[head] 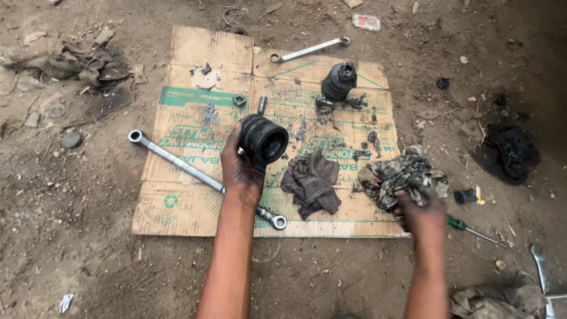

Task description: The person cleans a black rubber boot and a metal joint with a cloth and slides the boot onto the metal shaft while working on a cardboard sheet.

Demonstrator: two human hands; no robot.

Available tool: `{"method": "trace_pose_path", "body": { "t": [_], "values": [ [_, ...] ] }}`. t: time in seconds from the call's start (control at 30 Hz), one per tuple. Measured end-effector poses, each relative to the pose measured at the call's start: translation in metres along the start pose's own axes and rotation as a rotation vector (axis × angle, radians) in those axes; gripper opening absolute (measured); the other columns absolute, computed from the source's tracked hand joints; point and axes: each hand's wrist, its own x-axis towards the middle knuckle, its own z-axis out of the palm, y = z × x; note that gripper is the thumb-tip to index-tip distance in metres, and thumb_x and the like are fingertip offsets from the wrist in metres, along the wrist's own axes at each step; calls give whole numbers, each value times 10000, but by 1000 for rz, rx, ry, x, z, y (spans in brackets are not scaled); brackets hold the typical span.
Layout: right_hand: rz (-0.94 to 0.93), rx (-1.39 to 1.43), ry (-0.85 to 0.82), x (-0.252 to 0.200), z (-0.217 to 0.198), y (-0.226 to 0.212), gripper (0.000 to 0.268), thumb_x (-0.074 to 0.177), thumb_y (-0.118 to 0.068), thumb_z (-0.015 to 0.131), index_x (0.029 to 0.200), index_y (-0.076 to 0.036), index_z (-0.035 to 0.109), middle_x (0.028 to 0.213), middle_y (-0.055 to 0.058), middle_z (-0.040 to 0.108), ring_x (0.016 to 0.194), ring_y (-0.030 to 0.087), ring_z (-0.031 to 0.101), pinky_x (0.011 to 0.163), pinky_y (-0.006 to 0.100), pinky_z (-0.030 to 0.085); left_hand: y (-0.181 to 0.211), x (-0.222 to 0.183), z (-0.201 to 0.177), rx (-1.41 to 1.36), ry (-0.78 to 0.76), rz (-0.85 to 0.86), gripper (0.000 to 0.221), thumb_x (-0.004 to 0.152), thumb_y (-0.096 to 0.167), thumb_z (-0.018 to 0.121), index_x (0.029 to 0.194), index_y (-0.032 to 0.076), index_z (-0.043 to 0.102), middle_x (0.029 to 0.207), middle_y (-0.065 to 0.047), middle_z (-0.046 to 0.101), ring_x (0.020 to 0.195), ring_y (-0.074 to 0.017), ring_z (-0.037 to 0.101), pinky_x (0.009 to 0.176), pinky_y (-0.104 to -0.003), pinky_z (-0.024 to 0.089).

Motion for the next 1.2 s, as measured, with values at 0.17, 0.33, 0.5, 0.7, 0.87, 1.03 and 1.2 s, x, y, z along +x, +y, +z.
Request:
{"method": "trace_pose_path", "body": {
  "t": [0.17,0.33,0.5,0.7,0.87,1.03,1.2],
  "values": [
    [-351,-532,275,-21,47,22,464,910,-345,811,1282,-85,715,939,230,683,983,396,647,892,537,516,-6,-4,0,19,68,-30,369,940,242,690,1215,1,642,1138,-126,717,1021,-226,717,935,-384,616],
    [-432,-523,454,-17,71,60,288,1002,-321,801,1153,-78,773,1063,142,714,1264,343,631,1215,586,444,-4,-6,-1,48,99,-33,382,915,242,704,1210,9,637,1145,-134,713,1035,-231,719,947,-395,620],
    [-488,-415,626,-21,70,46,505,868,-443,896,1101,-24,738,1315,198,619,1338,413,535,1115,678,394,-7,-8,-6,83,156,-39,367,943,248,696,1217,10,641,1146,-126,716,1041,-223,721,958,-390,616],
    [-527,-382,685,-63,81,-6,475,828,-461,908,1065,-77,760,1315,246,558,1301,409,470,1029,634,421,-9,-6,-13,40,98,-53,354,938,272,671,1196,32,646,1116,-115,722,1010,-234,726,927,-416,618],
    [-619,35,374,-75,85,-55,312,971,-299,783,1222,-122,727,1131,129,642,1073,268,605,947,475,555,-8,-10,-9,-23,127,-105,346,938,265,650,1189,26,659,1098,-121,734,1006,-238,728,927,-409,622],
    [-970,135,-296,-103,71,-143,348,917,-205,716,1258,-142,689,1078,118,715,856,190,744,710,370,636,0,-8,-1,-24,135,-177,395,930,341,609,1158,23,664,1034,-117,754,946,-239,744,874,-397,631],
    [-1220,-714,-326,-97,95,-194,431,855,-201,689,1283,-244,663,963,104,692,786,281,700,709,467,563,17,-7,-8,62,-92,-165,370,1015,401,748,1077,52,645,882,-71,687,742,-201,690,751,-381,633]
  ]
}}
